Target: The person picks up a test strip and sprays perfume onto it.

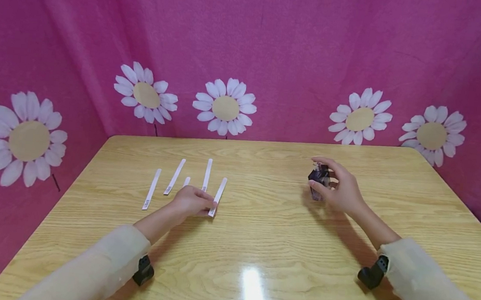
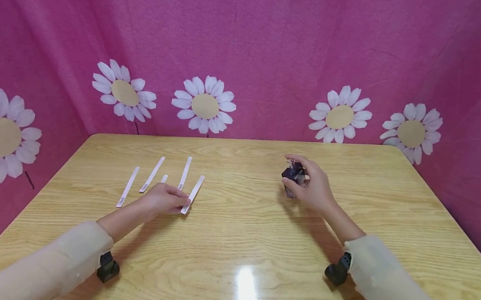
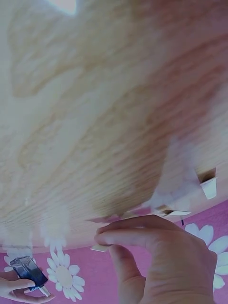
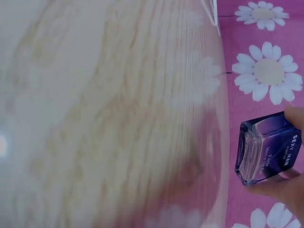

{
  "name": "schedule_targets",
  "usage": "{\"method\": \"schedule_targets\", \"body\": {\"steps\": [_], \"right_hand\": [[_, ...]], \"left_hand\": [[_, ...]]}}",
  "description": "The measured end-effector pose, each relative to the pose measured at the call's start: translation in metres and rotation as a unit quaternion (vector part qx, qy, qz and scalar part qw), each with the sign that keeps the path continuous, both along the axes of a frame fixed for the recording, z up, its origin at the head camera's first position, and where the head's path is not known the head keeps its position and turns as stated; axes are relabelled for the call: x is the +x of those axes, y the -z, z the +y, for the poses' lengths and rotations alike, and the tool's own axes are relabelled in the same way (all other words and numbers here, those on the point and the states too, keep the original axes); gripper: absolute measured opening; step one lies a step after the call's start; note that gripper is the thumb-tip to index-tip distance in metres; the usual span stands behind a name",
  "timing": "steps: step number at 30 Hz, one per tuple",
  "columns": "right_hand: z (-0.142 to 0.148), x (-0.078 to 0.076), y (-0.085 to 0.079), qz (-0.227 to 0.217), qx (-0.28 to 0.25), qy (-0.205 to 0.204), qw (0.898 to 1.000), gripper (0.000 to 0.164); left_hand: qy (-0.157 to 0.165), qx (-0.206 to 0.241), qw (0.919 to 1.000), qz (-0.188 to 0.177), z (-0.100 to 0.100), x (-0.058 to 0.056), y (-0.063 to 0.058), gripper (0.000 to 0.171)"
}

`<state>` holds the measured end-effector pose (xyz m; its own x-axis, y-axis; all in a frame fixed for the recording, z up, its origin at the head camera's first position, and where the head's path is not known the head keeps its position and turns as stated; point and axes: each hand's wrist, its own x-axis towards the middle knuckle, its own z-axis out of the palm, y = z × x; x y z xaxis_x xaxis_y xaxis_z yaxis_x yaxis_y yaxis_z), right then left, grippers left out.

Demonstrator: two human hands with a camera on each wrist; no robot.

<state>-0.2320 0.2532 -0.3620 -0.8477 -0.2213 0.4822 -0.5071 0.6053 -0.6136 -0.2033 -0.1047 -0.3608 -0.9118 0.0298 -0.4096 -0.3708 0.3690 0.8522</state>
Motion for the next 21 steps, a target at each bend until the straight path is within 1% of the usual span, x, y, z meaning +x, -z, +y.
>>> {"method": "schedule_targets", "body": {"steps": [5,8,13,21], "right_hand": [[0.004,-0.003,0.001,-0.029,-0.017,0.01,0.999,0.051],[0.006,-0.005,0.002,-0.038,-0.025,0.019,0.999,0.052],[0.007,-0.007,0.002,-0.059,-0.068,0.024,0.996,0.052],[0.005,-0.014,0.003,-0.077,-0.103,0.029,0.991,0.056]], "left_hand": [[0.003,0.002,1.0,0.007,0.001,0.0,-0.002,0.02],[0.013,-0.015,0.9998,0.011,0.001,0.0,-0.003,0.02],[0.027,-0.04,0.9988,0.009,0.001,-0.001,-0.003,0.018],[0.003,-0.038,0.9992,0.008,0.005,-0.004,-0.003,0.016]]}}
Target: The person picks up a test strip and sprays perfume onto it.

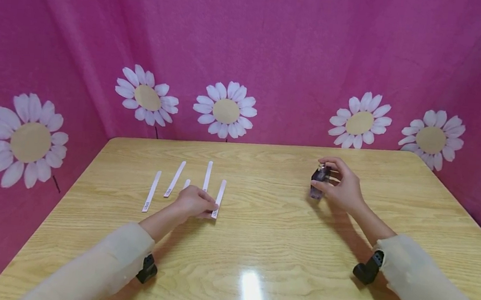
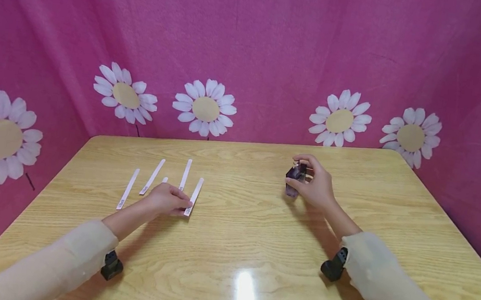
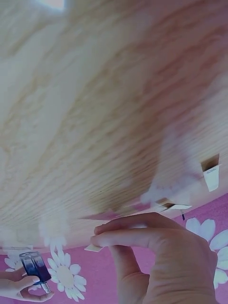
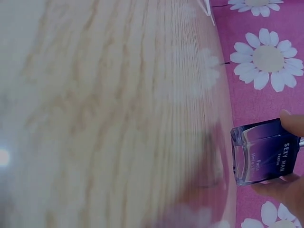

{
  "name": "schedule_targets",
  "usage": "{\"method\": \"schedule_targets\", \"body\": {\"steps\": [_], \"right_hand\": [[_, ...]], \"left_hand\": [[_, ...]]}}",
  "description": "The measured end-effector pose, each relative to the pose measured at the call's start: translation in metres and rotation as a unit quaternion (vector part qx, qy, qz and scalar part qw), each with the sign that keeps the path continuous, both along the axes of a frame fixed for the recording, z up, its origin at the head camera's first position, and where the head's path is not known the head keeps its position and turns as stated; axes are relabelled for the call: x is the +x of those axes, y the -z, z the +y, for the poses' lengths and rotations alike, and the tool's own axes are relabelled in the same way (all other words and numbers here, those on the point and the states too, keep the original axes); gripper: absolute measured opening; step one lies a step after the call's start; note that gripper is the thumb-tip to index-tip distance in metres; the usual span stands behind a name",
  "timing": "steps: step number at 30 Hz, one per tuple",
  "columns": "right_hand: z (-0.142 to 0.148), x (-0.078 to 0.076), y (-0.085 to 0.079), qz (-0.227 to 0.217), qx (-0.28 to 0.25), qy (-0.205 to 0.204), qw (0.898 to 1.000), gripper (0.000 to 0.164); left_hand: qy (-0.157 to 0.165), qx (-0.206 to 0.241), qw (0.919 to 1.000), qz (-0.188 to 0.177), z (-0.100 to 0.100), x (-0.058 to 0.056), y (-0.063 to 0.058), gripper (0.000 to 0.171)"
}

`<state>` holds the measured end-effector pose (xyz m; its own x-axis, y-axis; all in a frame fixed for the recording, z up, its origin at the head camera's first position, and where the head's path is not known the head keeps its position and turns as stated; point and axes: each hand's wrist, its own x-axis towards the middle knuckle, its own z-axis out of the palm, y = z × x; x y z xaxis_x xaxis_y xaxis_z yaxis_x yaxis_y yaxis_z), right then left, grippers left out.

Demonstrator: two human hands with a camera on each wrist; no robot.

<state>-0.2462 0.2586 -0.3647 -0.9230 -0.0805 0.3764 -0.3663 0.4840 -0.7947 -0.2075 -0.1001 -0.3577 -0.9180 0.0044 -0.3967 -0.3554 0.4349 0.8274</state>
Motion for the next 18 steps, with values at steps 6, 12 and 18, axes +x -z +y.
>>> {"method": "schedule_targets", "body": {"steps": [6,12,18], "right_hand": [[-0.0036,-0.0015,0.0024,-0.007,-0.007,0.009,1.0,0.054],[-0.0054,0.0014,0.0023,-0.013,-0.001,0.005,1.0,0.055],[-0.005,0.001,-0.0058,-0.039,0.018,0.016,0.999,0.056]], "left_hand": [[-0.002,0.001,1.0,0.006,0.0037,0.0006,0.0003,0.014],[0.011,-0.004,0.9999,0.007,0.0042,0.0037,-0.0007,0.011],[0.049,-0.04,0.9972,0.04,0.0007,0.0042,-0.0075,0.009]]}}
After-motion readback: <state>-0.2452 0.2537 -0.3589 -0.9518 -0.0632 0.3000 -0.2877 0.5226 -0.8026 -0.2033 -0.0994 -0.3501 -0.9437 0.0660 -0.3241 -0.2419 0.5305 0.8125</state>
